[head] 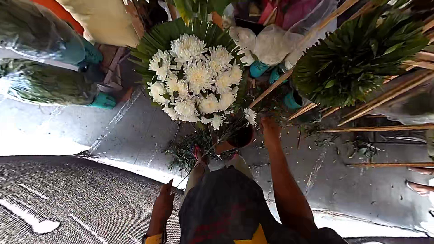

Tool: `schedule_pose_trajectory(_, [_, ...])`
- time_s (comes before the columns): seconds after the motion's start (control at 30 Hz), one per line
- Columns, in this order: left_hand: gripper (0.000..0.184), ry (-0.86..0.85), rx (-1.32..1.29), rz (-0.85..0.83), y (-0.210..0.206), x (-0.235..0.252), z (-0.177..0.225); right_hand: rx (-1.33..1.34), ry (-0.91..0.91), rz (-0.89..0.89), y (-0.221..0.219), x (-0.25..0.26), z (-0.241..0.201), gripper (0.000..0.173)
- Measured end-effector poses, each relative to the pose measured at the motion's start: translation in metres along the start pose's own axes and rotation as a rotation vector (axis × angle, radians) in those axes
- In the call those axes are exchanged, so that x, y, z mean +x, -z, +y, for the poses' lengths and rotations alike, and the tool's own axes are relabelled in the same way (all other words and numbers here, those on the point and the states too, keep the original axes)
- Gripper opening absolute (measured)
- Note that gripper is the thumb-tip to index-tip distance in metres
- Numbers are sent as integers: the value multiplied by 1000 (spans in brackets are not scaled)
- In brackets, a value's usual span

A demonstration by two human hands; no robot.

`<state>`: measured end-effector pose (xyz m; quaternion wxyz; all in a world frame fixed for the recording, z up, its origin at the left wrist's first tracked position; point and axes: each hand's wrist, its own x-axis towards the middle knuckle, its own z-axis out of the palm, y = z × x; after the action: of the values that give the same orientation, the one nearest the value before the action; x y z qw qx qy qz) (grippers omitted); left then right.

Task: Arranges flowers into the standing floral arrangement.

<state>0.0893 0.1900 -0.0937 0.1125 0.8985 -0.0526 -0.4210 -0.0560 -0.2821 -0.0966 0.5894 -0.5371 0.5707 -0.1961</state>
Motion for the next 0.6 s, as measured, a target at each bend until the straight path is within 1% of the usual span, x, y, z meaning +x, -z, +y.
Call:
schedule_pose_trajectory(0.07, [56,11,-13,-17,-7,-8,8,-45,-195,-13,-20,12,57,35])
schedule_pose_trajectory(0.1, [54,6,-7,-17,-8,-11,15,-62,-294,-28,-32,18,79,37])
schedule_pose_trajectory(0.2, [49,-11,56,-14,-14,-21,37,-23,-515,-27,-68,40,135,51])
schedule_pose_trajectory(0.3, [47,23,75,-31,-23,-30,52,69,-631,70,-102,71,161,71])
schedule_pose_trajectory(0.4, [46,13,66,-32,-34,-30,59,294,-692,85,-130,108,177,88])
schedule_pose_trajectory(0.43, [45,1,73,-22,-38,-28,62,373,-697,79,-135,117,179,88])
schedule_pose_trajectory(0.5, [40,-15,102,1,-41,-23,71,491,-672,56,-139,126,184,81])
schedule_pose_trajectory(0.53, [38,-38,118,24,-42,-21,79,544,-642,25,-137,124,183,74])
schedule_pose_trajectory(0.6, [33,-124,143,85,-42,-17,101,640,-525,-46,-123,114,171,60])
